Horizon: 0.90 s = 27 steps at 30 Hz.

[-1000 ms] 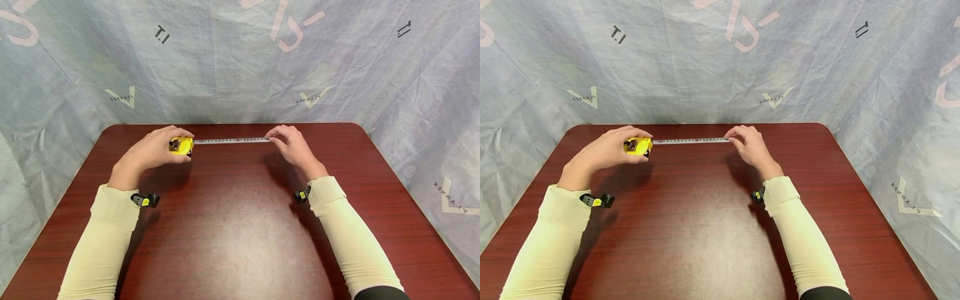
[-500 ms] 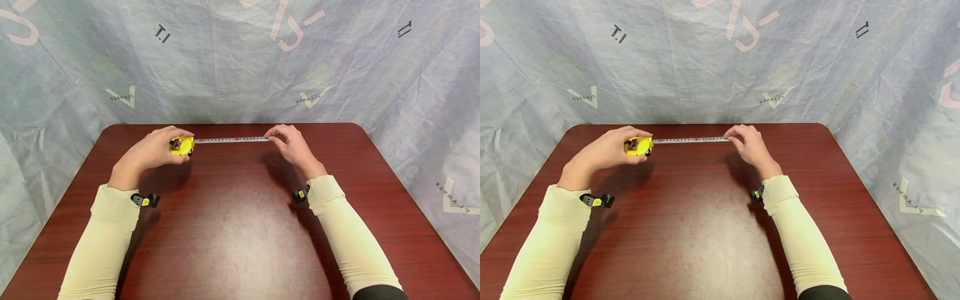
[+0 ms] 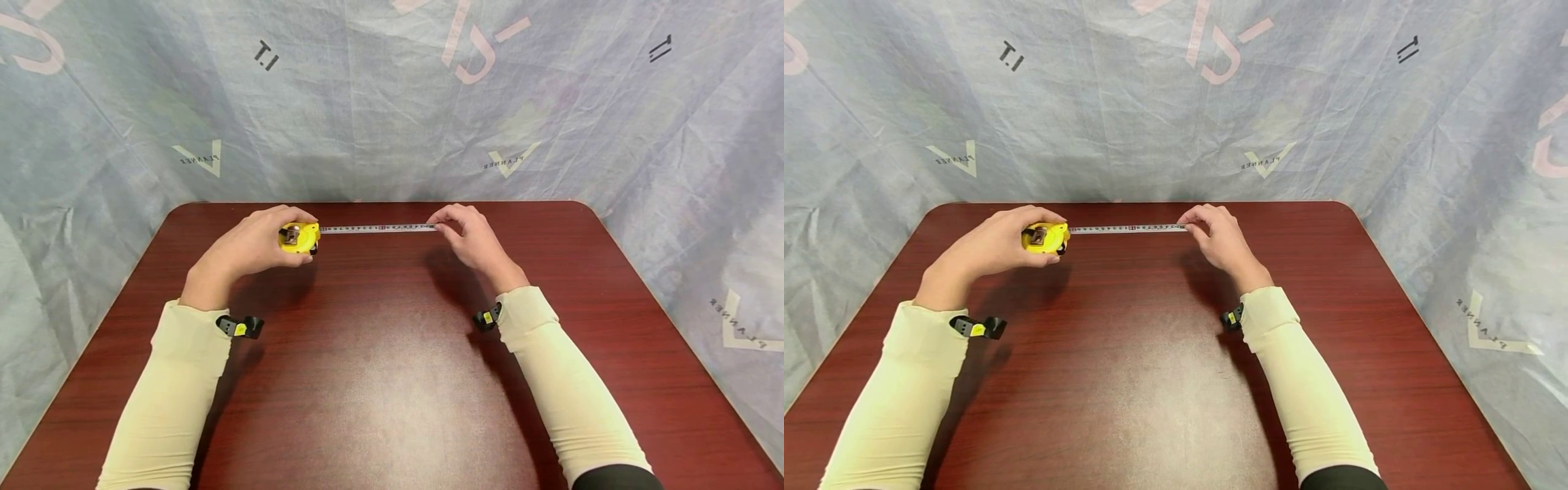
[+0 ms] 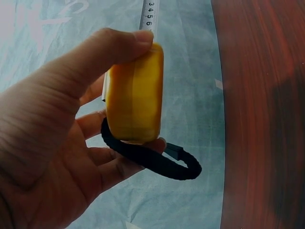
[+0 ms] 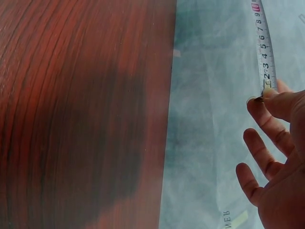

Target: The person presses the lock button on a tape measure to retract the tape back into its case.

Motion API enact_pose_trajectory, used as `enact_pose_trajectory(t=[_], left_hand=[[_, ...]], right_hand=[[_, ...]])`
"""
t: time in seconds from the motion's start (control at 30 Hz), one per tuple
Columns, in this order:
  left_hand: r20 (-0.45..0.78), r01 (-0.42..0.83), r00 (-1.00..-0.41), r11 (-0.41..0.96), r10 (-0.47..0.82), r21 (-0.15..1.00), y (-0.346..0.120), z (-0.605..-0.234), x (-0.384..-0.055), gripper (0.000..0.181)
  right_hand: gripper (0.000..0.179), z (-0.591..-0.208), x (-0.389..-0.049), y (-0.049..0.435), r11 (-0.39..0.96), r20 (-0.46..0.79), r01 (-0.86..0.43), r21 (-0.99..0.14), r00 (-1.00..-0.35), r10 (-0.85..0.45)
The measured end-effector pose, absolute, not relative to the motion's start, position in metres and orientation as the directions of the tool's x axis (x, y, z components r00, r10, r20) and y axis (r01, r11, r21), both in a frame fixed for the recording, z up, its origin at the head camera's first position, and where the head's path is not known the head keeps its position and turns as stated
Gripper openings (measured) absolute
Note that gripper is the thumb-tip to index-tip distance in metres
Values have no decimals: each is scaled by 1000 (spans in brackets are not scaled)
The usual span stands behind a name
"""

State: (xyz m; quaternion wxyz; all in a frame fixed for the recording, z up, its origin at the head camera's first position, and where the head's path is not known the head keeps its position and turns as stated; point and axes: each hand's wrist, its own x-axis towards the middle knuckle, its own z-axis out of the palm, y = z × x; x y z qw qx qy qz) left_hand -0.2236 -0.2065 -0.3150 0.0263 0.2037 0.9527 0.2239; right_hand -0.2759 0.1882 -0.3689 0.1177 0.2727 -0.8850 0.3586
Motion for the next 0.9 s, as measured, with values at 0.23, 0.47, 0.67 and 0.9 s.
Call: enact_pose_trajectory(t=[0.23, 0.47, 0.67, 0.9], left_hand=[[53, 388, -912, 813, 407, 433, -204, -315, -225, 63], [60, 397, -909, 811, 413, 430, -201, -316, -226, 63], [66, 405, -905, 807, 419, 429, -198, -317, -228, 62], [72, 412, -902, 802, 425, 433, -197, -318, -228, 62]], right_hand=[[11, -369, -275, 186, 583, 415, -574, -576, -819, -396], [10, -370, -276, 184, 577, 412, -571, -584, -821, -395], [10, -369, -275, 182, 571, 422, -581, -580, -814, -400], [10, -369, -274, 178, 565, 417, -581, -586, -814, -404]])
